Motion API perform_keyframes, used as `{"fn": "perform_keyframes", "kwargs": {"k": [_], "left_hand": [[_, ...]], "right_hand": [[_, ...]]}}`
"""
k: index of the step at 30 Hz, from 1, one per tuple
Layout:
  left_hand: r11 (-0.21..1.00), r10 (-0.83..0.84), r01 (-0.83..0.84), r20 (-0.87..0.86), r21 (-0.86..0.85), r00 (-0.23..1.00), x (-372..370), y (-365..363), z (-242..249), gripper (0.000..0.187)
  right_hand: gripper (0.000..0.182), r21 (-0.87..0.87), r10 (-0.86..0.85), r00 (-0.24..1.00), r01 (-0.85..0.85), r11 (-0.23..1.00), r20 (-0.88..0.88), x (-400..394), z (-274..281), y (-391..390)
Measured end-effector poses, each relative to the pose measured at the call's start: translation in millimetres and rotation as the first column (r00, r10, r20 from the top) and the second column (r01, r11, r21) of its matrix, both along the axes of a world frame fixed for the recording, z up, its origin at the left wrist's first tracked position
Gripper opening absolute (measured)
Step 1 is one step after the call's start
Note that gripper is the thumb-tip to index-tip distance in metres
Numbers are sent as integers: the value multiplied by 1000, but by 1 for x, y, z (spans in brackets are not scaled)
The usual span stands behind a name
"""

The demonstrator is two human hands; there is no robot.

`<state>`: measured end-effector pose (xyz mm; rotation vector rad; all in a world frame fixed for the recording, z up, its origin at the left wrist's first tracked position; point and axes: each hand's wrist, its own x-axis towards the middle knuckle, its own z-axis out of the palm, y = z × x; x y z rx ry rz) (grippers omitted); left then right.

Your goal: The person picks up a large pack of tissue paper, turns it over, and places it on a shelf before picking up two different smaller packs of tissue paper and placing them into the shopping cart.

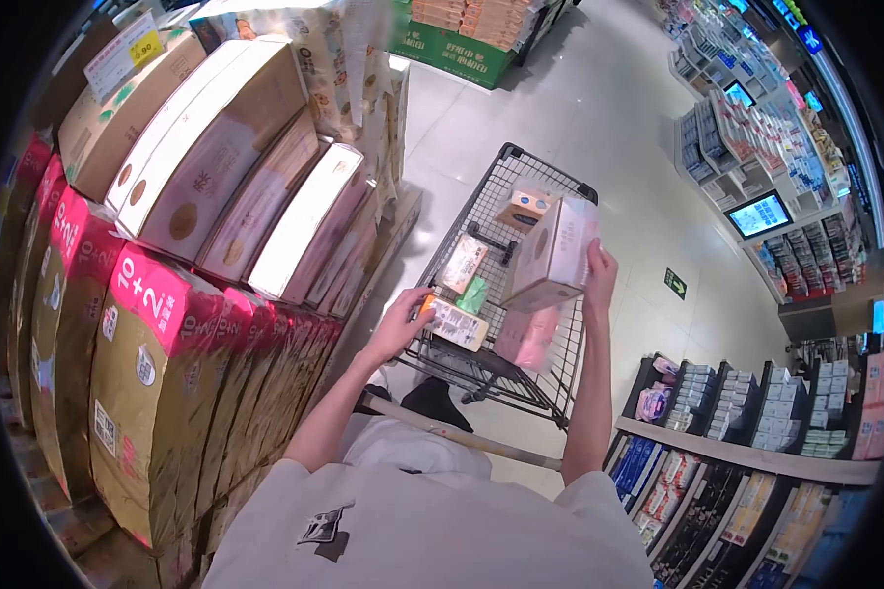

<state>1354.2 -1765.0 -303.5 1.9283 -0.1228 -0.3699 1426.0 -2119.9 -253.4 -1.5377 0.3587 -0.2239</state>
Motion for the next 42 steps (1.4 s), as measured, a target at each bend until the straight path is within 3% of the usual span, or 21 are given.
{"fn": "perform_keyframes", "kwargs": {"k": [2, 5, 8, 9, 11, 12, 15, 17, 18, 20, 22, 23, 24, 25, 27, 30, 33, 36, 42], "left_hand": [[987, 2, -32, -188, -157, 982, 7, -11, 9, 55], [913, -64, -67, -304, -402, 951, 11, -24, 22, 74], [875, -148, 65, -139, -480, 979, 7, -9, 27, 86], [874, -151, 64, -143, -482, 978, 3, 1, 39, 86], [522, -321, -158, -365, -838, 874, -7, 25, 73, 97], [531, -322, -171, -384, -830, 865, -17, 36, 71, 97], [360, -511, -342, -490, -868, 706, -45, 58, 75, 112], [408, -525, -277, -472, -870, 709, -73, 81, 85, 114], [446, -542, -197, -439, -873, 717, -85, 92, 88, 116], [489, -541, -127, -414, -863, 733, -113, 113, 86, 116], [531, -541, -47, -381, -846, 750, -143, 128, 99, 117], [595, -388, -221, -516, -773, 764, -163, 133, 120, 113], [624, -219, -393, -634, -676, 742, -176, 136, 138, 110], [630, -216, -387, -631, -673, 745, -181, 137, 151, 110], [574, -77, -536, -692, -619, 718, -188, 140, 169, 104], [606, -105, -451, -628, -655, 771, -194, 163, 142, 100], [668, -6, -449, -608, -593, 794, -192, 156, 159, 99], [647, 45, -487, -609, -587, 792, -192, 151, 162, 99], [681, -93, -368, -573, -633, 814, -177, 148, 156, 99]], "right_hand": [[40, 129, 29, 998, -36, 991, 55, -31, 78, 4], [37, 397, -10, 986, -58, 916, 168, -77, 144, 0], [50, 622, 5, 977, -140, 770, 214, -109, 188, -3], [47, 663, -25, 964, -162, 731, 264, -116, 205, 8], [48, 666, 18, 948, -238, 707, 319, -123, 235, 21], [50, 668, 59, 928, -309, 677, 369, -129, 238, 30], [54, 570, 91, 870, -392, 722, 484, -124, 227, 35], [55, 540, -9, 948, -173, 824, 318, -100, 216, 36], [55, 547, -22, 949, -163, 821, 315, -93, 208, 46], [53, 243, -126, 923, 37, 969, 362, -81, 188, 79], [52, 387, -151, 947, 32, 922, 282, -68, 167, 107], [52, 624, 58, 949, -250, 740, 311, -71, 161, 126], [52, 775, 243, 883, -469, 424, 401, -74, 157, 148], [53, 781, 252, 901, -433, 450, 354, -81, 152, 174], [56, 789, 281, 925, -369, 491, 258, -104, 145, 223], [60, 754, 434, 899, -325, 570, 60, -136, 99, 250], [62, 714, 510, 860, -371, 594, 23, -155, 104, 270], [65, 715, 501, 865, -341, 610, -14, -157, 106, 271], [67, 723, 464, 885, -307, 619, -22, -168, 94, 251]]}}
